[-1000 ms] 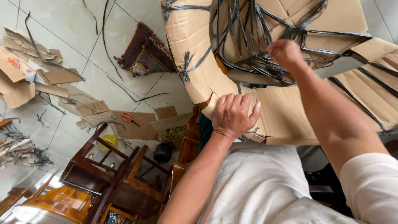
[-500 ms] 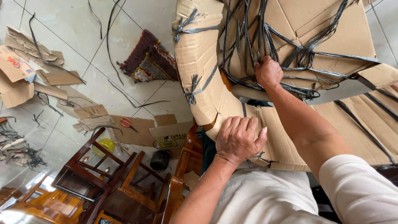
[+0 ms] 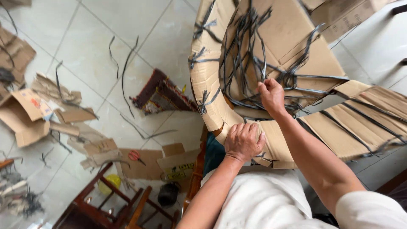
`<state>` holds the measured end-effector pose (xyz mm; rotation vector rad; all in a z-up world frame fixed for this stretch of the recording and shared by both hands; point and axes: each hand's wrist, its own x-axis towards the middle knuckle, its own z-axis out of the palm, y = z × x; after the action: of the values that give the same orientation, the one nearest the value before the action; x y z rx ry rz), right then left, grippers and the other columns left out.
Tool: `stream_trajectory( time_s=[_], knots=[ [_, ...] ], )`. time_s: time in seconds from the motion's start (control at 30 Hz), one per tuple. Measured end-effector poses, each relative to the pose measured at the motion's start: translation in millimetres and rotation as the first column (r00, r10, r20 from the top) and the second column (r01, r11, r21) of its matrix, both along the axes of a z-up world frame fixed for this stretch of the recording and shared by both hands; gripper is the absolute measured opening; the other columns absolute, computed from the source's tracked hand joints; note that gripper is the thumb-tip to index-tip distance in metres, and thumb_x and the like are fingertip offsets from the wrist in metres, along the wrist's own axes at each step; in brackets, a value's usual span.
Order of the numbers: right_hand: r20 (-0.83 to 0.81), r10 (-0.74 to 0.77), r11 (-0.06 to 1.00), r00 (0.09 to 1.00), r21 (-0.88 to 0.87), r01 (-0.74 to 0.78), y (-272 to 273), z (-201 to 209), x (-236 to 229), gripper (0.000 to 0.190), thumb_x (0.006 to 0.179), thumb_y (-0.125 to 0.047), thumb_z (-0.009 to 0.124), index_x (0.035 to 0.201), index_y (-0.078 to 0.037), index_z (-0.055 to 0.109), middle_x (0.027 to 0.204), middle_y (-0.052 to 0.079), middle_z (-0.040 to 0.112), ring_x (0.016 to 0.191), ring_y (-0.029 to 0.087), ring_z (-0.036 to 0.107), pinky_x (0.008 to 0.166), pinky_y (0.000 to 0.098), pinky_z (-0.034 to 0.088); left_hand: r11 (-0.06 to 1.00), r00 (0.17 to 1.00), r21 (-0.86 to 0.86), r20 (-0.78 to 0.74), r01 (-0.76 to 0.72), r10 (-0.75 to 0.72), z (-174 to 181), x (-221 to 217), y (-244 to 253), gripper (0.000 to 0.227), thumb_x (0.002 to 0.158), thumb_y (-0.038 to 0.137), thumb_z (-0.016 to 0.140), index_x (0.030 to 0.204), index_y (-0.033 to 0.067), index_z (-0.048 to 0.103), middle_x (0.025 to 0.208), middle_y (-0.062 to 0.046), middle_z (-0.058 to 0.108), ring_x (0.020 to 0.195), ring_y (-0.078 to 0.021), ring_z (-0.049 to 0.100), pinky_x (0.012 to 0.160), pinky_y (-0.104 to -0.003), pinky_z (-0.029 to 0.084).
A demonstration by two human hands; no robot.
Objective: Wrapping a wooden chair frame with cardboard and securing it with plastic ties
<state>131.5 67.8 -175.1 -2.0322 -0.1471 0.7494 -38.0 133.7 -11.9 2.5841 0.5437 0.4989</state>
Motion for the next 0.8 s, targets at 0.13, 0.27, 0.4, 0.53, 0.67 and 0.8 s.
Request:
stream_trajectory(
  time_s=[0.13,0.27,0.4,0.53,0.67,0.8],
  knots=[
    [-0.208,-0.212,0.935,0.955,0.242,0.26,9,129,-1,0.015,0.102,-0.022,0.064,0.099,-0.007,0.062,0.081,0.012,0.073,0.058,0.006,0.058,0.047,0.0137,0.046,0.998,0.999,-0.044,0.012,0.041,-0.041,-5,-7,-6,0.029,0.083,0.039,0.062,0.085,0.0102,0.067,0.07,-0.008,0.06,0.069,-0.0293,0.065,0.071,-0.041,0.051],
    [-0.247,-0.322,0.796,0.914,0.451,0.403,-5,207,-7,0.013,0.104,-0.016,0.063,0.1,-0.004,0.062,0.067,0.009,0.06,0.047,0.006,0.05,0.041,0.0148,0.042,0.974,0.992,-0.22,-0.104,0.052,-0.076,-5,-3,1,0.032,0.085,0.047,0.066,0.087,0.0152,0.071,0.068,-0.005,0.066,0.072,-0.0292,0.069,0.073,-0.042,0.053],
    [-0.266,-0.415,0.7,0.87,0.518,0.492,-34,249,-38,0.013,0.104,-0.017,0.065,0.103,-0.005,0.064,0.065,0.01,0.059,0.049,0.007,0.054,0.044,0.0152,0.044,0.779,0.916,-0.597,-0.177,0.19,-0.359,4,-4,16,0.037,0.088,0.042,0.062,0.115,0.0176,0.072,0.09,-0.007,0.074,0.091,-0.0321,0.073,0.082,-0.048,0.058],
    [-0.272,-0.535,0.6,0.8,0.545,0.586,-64,259,-80,0.012,0.104,-0.018,0.065,0.105,-0.005,0.062,0.064,0.008,0.055,0.05,0.008,0.051,0.047,0.0155,0.043,0.421,0.783,-0.887,-0.124,0.187,-0.61,64,5,19,0.082,0.076,0.047,0.081,0.147,0.0163,0.054,0.123,-0.012,0.071,0.12,-0.0325,0.065,0.103,-0.047,0.052],
    [-0.296,-0.6,0.565,0.743,0.501,0.656,-103,244,-130,0.013,0.105,-0.017,0.063,0.106,-0.004,0.063,0.064,0.004,0.05,0.053,0.008,0.048,0.048,0.0161,0.042,-0.105,0.932,-0.993,-0.017,-0.059,-0.363,97,21,4,0.055,0.104,0.046,0.054,0.136,0.0018,0.047,0.121,-0.02,0.067,0.111,-0.0253,0.065,0.093,-0.034,0.05],
    [-0.444,-0.615,0.493,0.651,0.428,0.758,-135,230,-169,0.012,0.105,-0.02,0.063,0.108,-0.008,0.063,0.067,-0.001,0.05,0.06,0.01,0.054,0.054,0.0191,0.045,-0.107,0.976,-0.989,-0.079,-0.102,-0.202,86,37,12,0.045,0.112,0.046,0.042,0.096,0.0128,0.067,0.088,-0.013,0.079,0.086,-0.0178,0.077,0.074,-0.024,0.059]
  ],
)
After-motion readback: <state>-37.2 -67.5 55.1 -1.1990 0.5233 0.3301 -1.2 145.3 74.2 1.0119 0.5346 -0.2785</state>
